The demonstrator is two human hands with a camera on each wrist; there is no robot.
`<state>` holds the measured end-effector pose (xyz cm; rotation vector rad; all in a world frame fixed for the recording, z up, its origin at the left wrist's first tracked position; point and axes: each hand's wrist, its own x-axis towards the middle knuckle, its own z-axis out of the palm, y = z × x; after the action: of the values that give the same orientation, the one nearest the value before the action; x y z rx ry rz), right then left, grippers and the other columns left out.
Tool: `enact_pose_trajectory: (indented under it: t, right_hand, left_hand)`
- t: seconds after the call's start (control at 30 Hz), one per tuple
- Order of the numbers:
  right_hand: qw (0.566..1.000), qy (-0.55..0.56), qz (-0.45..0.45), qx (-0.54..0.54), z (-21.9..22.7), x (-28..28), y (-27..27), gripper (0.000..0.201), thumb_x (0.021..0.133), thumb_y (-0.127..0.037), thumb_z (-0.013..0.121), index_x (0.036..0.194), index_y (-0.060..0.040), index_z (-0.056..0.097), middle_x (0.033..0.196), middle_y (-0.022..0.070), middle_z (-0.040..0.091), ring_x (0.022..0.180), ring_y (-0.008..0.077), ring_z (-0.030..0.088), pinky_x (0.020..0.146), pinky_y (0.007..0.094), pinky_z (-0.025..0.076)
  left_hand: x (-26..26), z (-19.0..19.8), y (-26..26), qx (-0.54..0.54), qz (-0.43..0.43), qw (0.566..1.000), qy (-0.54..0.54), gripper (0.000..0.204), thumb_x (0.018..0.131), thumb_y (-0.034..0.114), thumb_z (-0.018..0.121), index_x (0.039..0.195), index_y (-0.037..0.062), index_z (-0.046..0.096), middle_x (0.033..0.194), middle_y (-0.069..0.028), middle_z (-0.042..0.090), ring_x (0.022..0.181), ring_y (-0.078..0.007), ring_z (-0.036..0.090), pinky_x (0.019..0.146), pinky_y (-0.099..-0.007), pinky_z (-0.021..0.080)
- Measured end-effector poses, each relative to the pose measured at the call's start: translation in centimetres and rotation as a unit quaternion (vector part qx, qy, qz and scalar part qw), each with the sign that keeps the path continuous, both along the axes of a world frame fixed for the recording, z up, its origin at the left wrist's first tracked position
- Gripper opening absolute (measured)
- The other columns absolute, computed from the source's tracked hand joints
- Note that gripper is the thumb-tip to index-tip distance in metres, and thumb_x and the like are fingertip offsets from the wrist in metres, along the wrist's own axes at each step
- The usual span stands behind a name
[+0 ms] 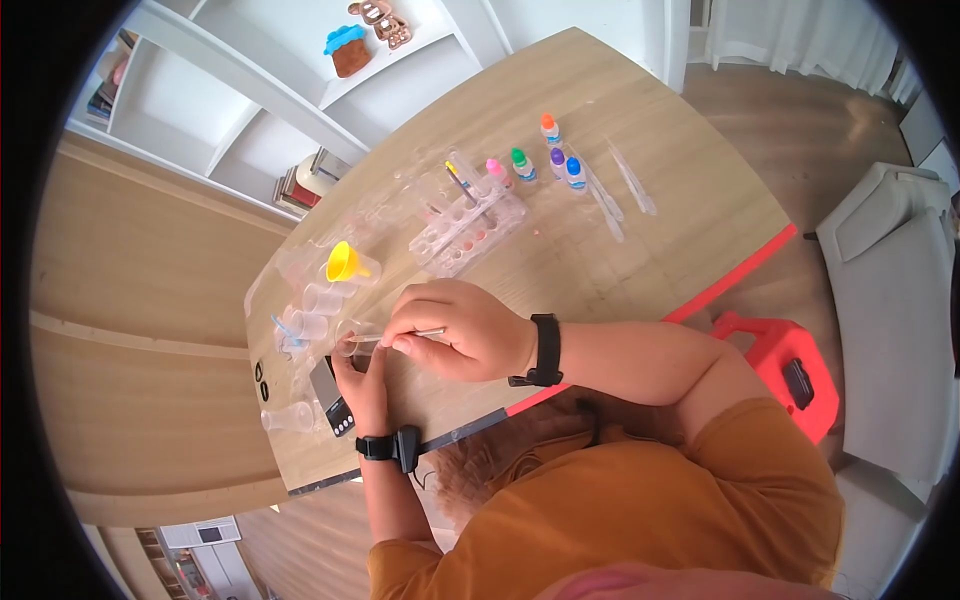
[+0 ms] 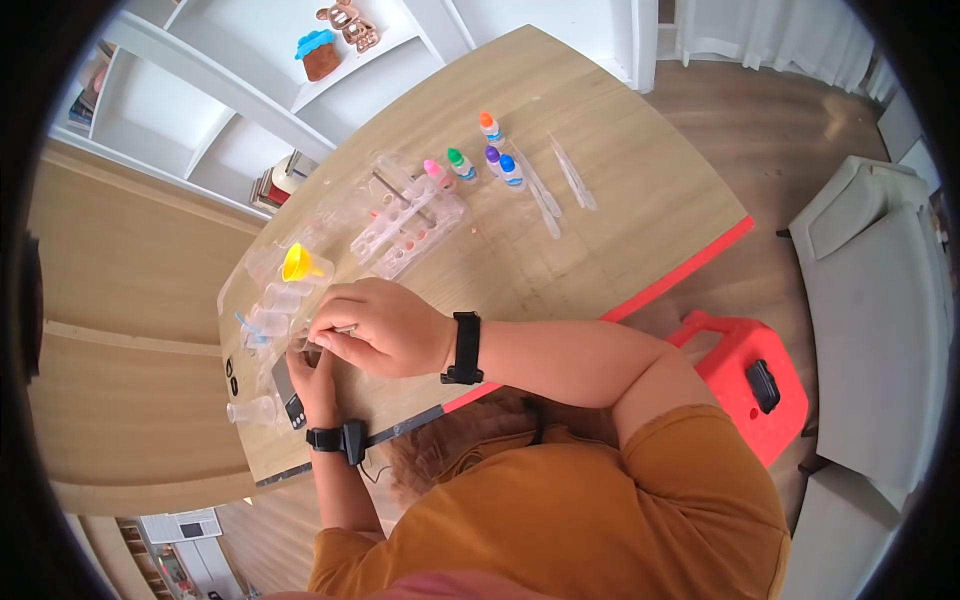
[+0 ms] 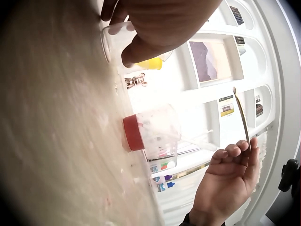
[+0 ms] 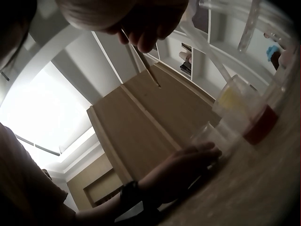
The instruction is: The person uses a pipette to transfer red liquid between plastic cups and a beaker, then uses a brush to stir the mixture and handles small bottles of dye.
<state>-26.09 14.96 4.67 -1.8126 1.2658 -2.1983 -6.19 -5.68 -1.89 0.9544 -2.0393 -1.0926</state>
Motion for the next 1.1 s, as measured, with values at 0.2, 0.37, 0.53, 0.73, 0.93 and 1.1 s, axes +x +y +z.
enact_pose_trajectory:
  t: [0.2,0.37,0.53,0.73,0.93,1.1]
  right_hand:
    - [1.0,-0.009,0.003,-0.005,0.1,-0.2,-0.1,0.009,0.1,-0.007,0.068,0.107,-0.0064,0.073,0.1,0.009,0.072,0.088,0.0295,0.068,0.076,0.0399,0.053]
    - [1.0,-0.002,-0.006,0.005,0.4,-0.6,-0.1,0.008,0.099,-0.005,0.068,0.105,-0.0054,0.073,0.095,0.0099,0.072,0.084,0.0302,0.068,0.074,0.0405,0.053]
    - [1.0,-0.006,-0.02,0.015,0.5,-0.5,-0.2,0.009,0.1,-0.004,0.067,0.105,-0.0036,0.074,0.093,0.0125,0.072,0.081,0.0298,0.068,0.075,0.0378,0.053]
    - [0.998,-0.038,0.001,0.039,-0.1,-0.7,-0.2,0.009,0.101,-0.005,0.066,0.105,-0.0023,0.073,0.093,0.0124,0.072,0.083,0.0294,0.069,0.076,0.0388,0.054]
    - [0.999,-0.044,-0.016,0.0,-0.1,-0.9,-0.4,0.011,0.104,-0.008,0.063,0.105,-0.0023,0.073,0.095,0.0082,0.073,0.084,0.0237,0.068,0.079,0.0367,0.052]
    - [0.996,-0.081,-0.018,0.026,-0.1,-0.6,0.1,0.014,0.105,-0.012,0.063,0.105,-0.0032,0.074,0.096,0.008,0.073,0.089,0.024,0.068,0.083,0.0369,0.052]
  left_hand:
    - [-0.3,0.2,-0.4,-0.062,-0.007,0.996,-0.07,0.061,0.091,0.013,0.085,0.142,-0.0022,0.055,0.132,-0.0154,0.062,0.122,-0.0231,0.061,0.105,-0.0363,0.05]
    - [-0.6,0.2,0.3,-0.076,-0.018,0.996,-0.041,0.07,0.088,0.014,0.088,0.146,-0.0018,0.051,0.129,-0.0139,0.063,0.118,-0.0234,0.061,0.105,-0.0373,0.049]
    - [-0.6,0.8,0.7,-0.116,0.005,0.991,-0.061,0.078,0.087,0.017,0.089,0.15,-0.0029,0.048,0.137,-0.018,0.063,0.131,-0.0293,0.06,0.113,-0.0405,0.047]
    - [-0.4,-0.9,-0.2,-0.077,0.004,0.996,0.049,0.086,0.087,0.017,0.089,0.156,-0.0042,0.042,0.148,-0.021,0.056,0.138,-0.0301,0.056,0.118,-0.0411,0.043]
    - [-0.1,1.2,1.6,-0.138,0.033,0.986,0.086,0.077,0.097,0.008,0.076,0.16,-0.0029,0.035,0.16,-0.018,0.043,0.146,-0.0308,0.047,0.124,-0.0459,0.034]
    - [-1.7,5.1,3.3,-0.197,0.031,0.971,0.129,0.069,0.1,0.004,0.069,0.16,-0.0018,0.035,0.163,-0.0175,0.042,0.148,-0.0319,0.045,0.125,-0.0487,0.031]
